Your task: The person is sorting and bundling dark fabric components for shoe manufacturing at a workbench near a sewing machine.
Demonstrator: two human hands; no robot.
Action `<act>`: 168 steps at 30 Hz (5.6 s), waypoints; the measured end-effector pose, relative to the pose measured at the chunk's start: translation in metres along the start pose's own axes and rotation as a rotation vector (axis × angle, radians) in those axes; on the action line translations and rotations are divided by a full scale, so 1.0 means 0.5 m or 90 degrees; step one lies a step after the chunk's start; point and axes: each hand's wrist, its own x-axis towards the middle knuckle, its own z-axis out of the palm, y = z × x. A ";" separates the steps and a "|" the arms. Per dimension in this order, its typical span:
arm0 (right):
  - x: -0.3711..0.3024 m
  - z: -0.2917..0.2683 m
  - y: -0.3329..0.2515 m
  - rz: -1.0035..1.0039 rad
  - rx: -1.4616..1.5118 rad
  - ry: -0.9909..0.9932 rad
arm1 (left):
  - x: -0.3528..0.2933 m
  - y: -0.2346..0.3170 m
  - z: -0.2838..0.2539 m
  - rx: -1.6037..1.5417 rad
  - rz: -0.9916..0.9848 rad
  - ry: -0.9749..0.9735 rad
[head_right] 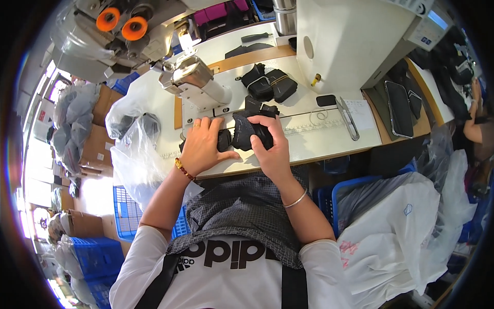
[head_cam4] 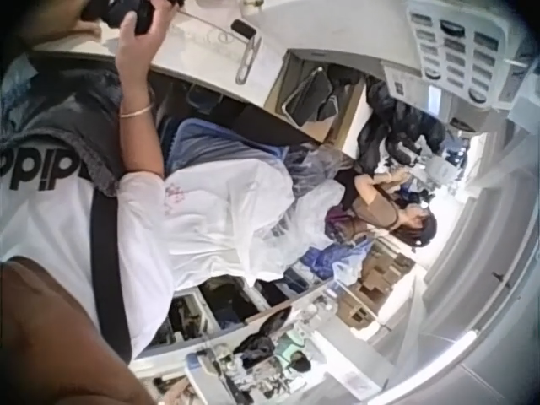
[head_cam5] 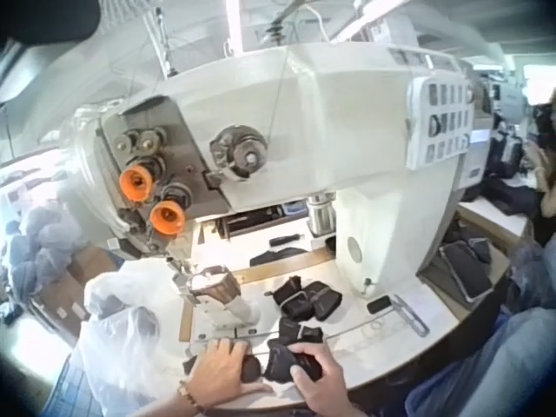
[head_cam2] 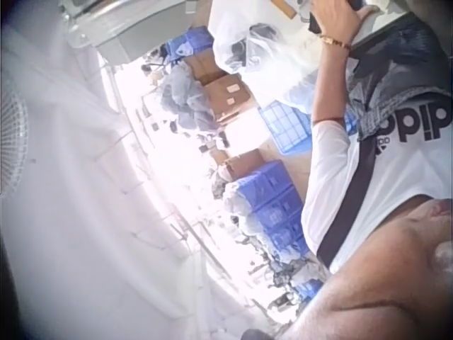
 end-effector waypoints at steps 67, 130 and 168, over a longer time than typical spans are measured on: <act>0.034 -0.100 -0.065 -0.113 -0.495 -0.213 | 0.034 0.153 0.080 -0.764 -0.115 0.126; 0.024 -0.073 -0.044 -0.133 -0.590 -0.140 | 0.039 0.183 0.078 -0.561 -0.036 0.225; 0.013 -0.076 -0.049 -0.105 -0.595 -0.201 | 0.043 0.168 0.078 -0.807 -0.254 0.227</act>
